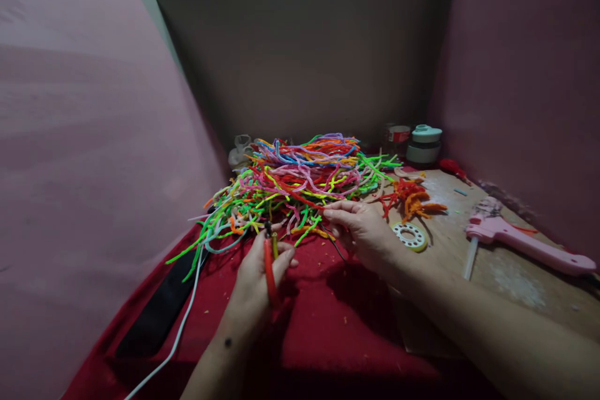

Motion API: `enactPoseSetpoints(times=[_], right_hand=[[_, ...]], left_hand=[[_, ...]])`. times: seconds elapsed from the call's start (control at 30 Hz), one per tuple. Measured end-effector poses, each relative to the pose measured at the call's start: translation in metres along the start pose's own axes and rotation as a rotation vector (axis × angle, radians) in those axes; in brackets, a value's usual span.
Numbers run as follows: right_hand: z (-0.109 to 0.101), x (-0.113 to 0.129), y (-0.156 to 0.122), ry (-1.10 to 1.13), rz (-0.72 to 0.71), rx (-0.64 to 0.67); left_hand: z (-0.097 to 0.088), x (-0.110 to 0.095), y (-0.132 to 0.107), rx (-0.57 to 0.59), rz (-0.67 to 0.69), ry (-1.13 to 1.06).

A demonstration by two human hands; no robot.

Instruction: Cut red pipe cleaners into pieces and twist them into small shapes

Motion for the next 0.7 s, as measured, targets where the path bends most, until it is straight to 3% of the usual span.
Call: enactPoseSetpoints(times=[0.1, 0.23, 0.4, 0.7], right_hand=[[0.001, -0.002, -0.002, -0.062, 0.013, 0.057], [0.006, -0.001, -0.008, -0.196, 0.064, 0.11], [0.005, -0.003, -0.007, -0.158, 0.116, 0.18], [0.004, -0.004, -0.004, -0.016, 0.121, 0.16]], left_hand=[[0.006, -0.009, 0.009, -0.132, 0.017, -0.414], [0.015, -0.021, 0.025, -0.171, 0.067, -0.675], [0.019, -0.03, 0.039, -0.157, 0.075, -0.791], [0.018, -0.028, 0.042, -0.171, 0.052, -0.931]])
Point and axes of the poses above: each hand's wrist, its own y-axis towards the middle knuckle, its own z-axis out of the palm, x = y × z, the point moved 2 cm from there along y, towards the middle knuckle, and after that the axes turned 5 degrees about x, right-handed, at the moved point
